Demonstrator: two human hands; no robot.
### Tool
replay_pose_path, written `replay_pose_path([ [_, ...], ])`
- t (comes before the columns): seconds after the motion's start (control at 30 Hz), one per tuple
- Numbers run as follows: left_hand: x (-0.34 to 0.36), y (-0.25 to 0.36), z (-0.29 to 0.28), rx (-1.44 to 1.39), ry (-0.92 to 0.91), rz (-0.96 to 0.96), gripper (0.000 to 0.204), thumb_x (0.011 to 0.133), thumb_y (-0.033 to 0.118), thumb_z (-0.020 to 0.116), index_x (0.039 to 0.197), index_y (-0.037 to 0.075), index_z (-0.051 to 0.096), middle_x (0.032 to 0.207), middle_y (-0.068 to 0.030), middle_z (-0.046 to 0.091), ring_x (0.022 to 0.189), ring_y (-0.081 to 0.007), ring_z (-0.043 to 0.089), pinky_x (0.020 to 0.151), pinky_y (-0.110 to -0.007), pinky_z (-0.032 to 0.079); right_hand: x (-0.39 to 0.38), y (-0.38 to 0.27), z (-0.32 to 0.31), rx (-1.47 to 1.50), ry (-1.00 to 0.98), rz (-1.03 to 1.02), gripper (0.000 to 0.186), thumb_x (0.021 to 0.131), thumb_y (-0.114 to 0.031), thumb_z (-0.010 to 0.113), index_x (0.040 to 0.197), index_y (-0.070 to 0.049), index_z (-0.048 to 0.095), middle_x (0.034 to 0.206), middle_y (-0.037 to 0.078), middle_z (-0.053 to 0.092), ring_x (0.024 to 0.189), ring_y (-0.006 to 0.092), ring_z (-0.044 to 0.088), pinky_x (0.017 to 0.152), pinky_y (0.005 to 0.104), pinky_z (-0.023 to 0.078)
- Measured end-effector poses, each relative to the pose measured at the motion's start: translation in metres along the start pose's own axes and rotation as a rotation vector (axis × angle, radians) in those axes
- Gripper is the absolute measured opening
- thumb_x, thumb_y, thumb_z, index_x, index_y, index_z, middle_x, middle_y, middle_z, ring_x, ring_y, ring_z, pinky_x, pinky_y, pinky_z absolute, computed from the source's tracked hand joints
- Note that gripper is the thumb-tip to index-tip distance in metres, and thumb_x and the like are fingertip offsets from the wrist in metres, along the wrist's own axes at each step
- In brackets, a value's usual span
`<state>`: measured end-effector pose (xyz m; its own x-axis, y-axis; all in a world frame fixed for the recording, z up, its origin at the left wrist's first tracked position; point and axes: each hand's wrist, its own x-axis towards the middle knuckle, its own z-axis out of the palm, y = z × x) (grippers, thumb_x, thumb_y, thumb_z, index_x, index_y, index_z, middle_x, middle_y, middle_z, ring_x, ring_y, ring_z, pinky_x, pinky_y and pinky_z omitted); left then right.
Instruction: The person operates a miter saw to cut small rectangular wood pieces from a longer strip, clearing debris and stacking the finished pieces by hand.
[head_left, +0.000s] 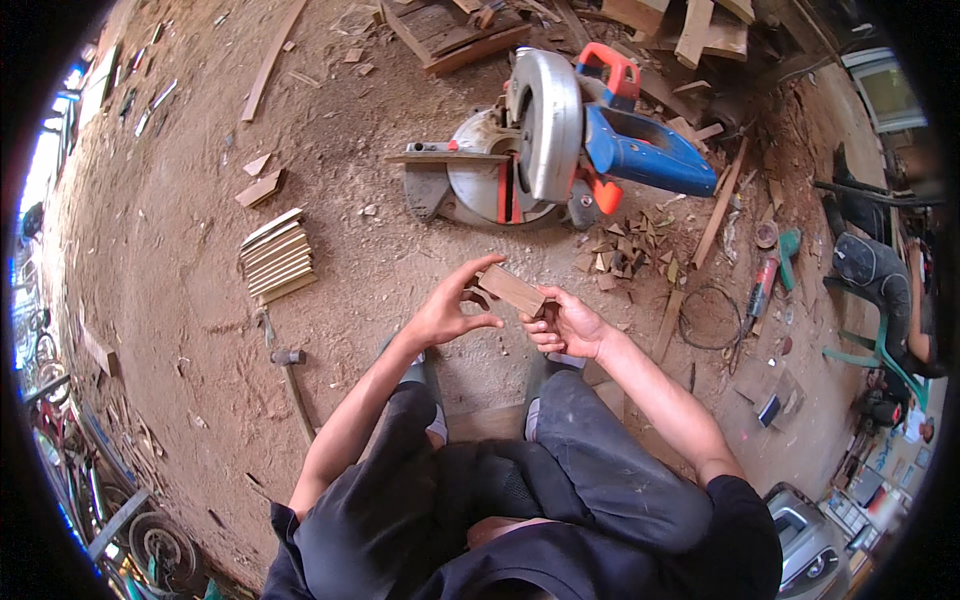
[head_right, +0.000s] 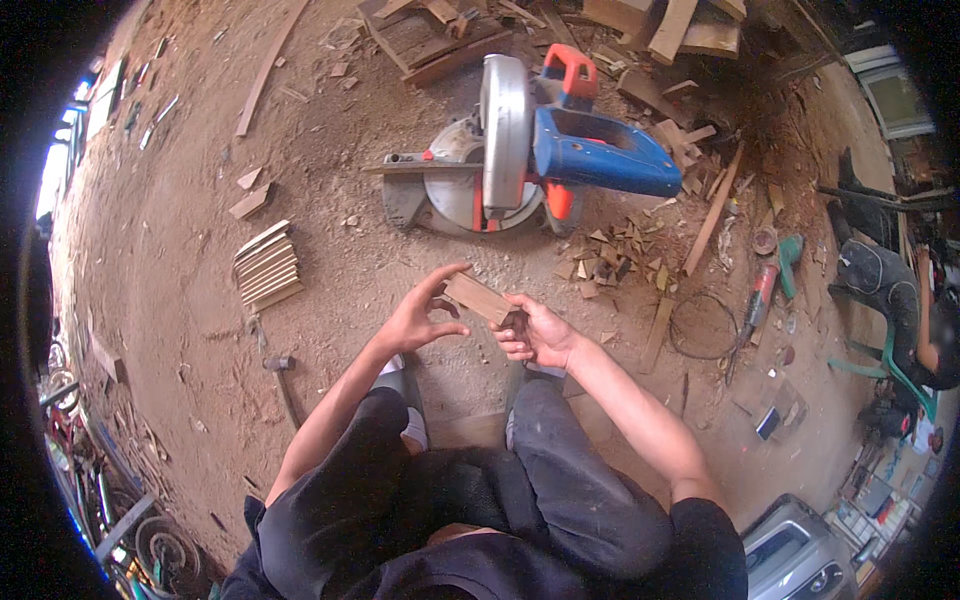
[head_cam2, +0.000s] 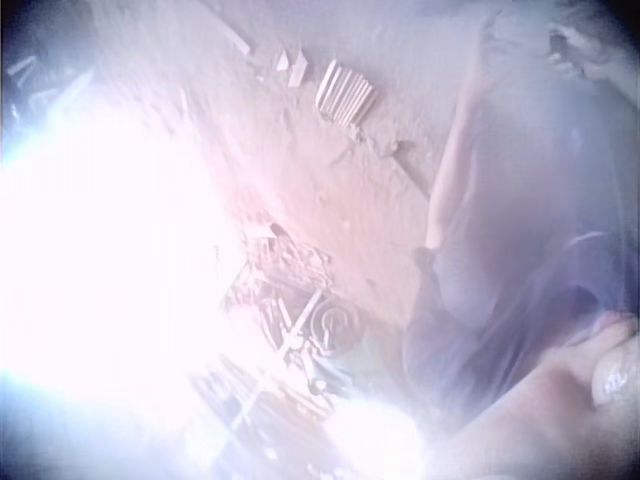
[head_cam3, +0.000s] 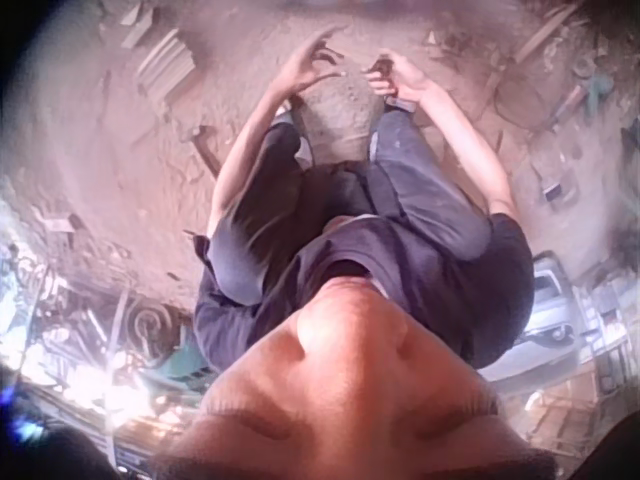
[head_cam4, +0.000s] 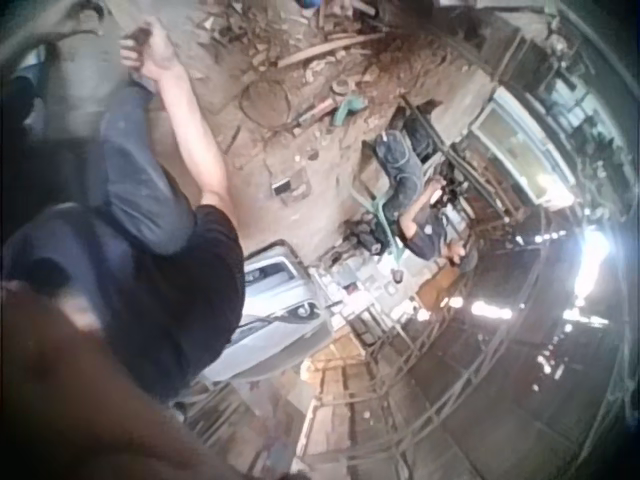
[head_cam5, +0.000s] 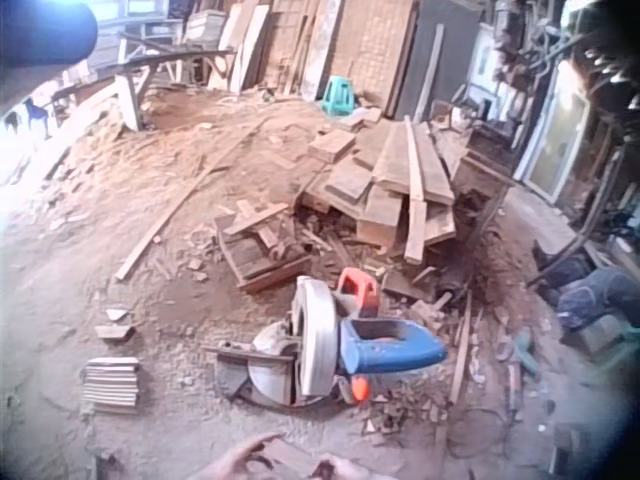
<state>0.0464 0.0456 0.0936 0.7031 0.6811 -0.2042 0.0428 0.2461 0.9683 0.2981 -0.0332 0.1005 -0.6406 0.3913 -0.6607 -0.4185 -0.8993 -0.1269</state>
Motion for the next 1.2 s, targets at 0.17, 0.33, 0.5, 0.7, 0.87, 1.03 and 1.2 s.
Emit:
replay_pose_path([
  [0.17, -0.001, -0.013, -0.007, -0.005, 0.102, 0.008, 0.057, 0.08, 0.012, 0.088, 0.126, 0.002, 0.056, 0.122, -0.0084, 0.065, 0.113, -0.016, 0.063, 0.095, -0.033, 0.055, 0.006, -0.001, 0.01, -0.679, 0.373, -0.142, 0.059, 0.105, -0.056, 0.036, 0.106, -0.003, 0.063, 0.085, 0.006, 0.061, 0.068, 0.0201, 0.057, 0.064, 0.0347, 0.047],
  [0.33, -0.004, -0.035, -0.011, -0.091, 0.353, -0.23, 0.051, 0.088, 0.012, 0.081, 0.129, 0.002, 0.053, 0.12, -0.0103, 0.066, 0.113, -0.0167, 0.064, 0.096, -0.032, 0.054, -0.002, 0.003, 0.009, -1.731, 0.771, -0.413, 0.047, 0.104, -0.044, 0.048, 0.113, -0.002, 0.066, 0.111, 0.023, 0.068, 0.102, 0.0409, 0.067, 0.092, 0.0515, 0.051],
  [0.5, 0.02, -0.06, -0.022, -0.334, 0.408, -0.042, 0.049, 0.092, 0.002, 0.074, 0.133, 0.001, 0.047, 0.122, -0.0127, 0.065, 0.113, -0.0166, 0.063, 0.096, -0.032, 0.054, -0.002, 0.008, -0.011, -1.909, 0.735, -0.255, 0.041, 0.101, -0.041, 0.055, 0.104, -0.002, 0.066, 0.102, 0.021, 0.069, 0.097, 0.04, 0.068, 0.082, 0.052, 0.054],
  [0.7, 0.068, -0.035, -0.045, 0.271, 0.414, 0.235, 0.047, 0.084, 0.007, 0.082, 0.123, 0.004, 0.055, 0.119, -0.0096, 0.065, 0.113, -0.0243, 0.064, 0.094, -0.038, 0.052, -0.007, 0.019, -0.016, -1.943, 0.626, -0.332, 0.039, 0.099, -0.039, 0.059, 0.099, -0.001, 0.065, 0.098, 0.02, 0.069, 0.093, 0.0399, 0.068, 0.078, 0.0507, 0.056],
  [0.87, 0.095, -0.05, -0.06, 0.827, 0.652, 0.17, 0.05, 0.076, 0.022, 0.085, 0.119, 0.012, 0.06, 0.127, -0.0108, 0.052, 0.123, -0.0351, 0.045, 0.104, -0.049, 0.037, -0.017, 0.024, -0.018, -2.042, 0.6, -0.268, 0.038, 0.1, -0.038, 0.058, 0.101, -0.001, 0.066, 0.096, 0.019, 0.07, 0.092, 0.0387, 0.069, 0.077, 0.0487, 0.056],
  [1.03, 0.107, -0.049, -0.063, 0.951, 0.574, 0.197, 0.051, 0.075, 0.022, 0.084, 0.119, 0.013, 0.06, 0.122, -0.0099, 0.053, 0.118, -0.0327, 0.047, 0.1, -0.046, 0.037, -0.04, 0.01, 0.011, -1.941, 0.64, -0.529, 0.034, 0.098, -0.035, 0.062, 0.1, -0.002, 0.071, 0.094, 0.016, 0.072, 0.088, 0.0344, 0.07, 0.074, 0.0456, 0.056],
  [1.2, 0.115, -0.047, -0.055, 0.894, 0.587, 0.358, 0.054, 0.075, 0.025, 0.084, 0.122, 0.015, 0.059, 0.115, -0.0077, 0.054, 0.112, -0.0299, 0.05, 0.095, -0.045, 0.038, -0.101, -0.058, 0.076, -2.081, 1.031, -1.428, 0.015, 0.09, -0.018, 0.066, 0.09, -0.004, 0.071, 0.085, 0.009, 0.07, 0.081, 0.0286, 0.066, 0.074, 0.0429, 0.051],
])
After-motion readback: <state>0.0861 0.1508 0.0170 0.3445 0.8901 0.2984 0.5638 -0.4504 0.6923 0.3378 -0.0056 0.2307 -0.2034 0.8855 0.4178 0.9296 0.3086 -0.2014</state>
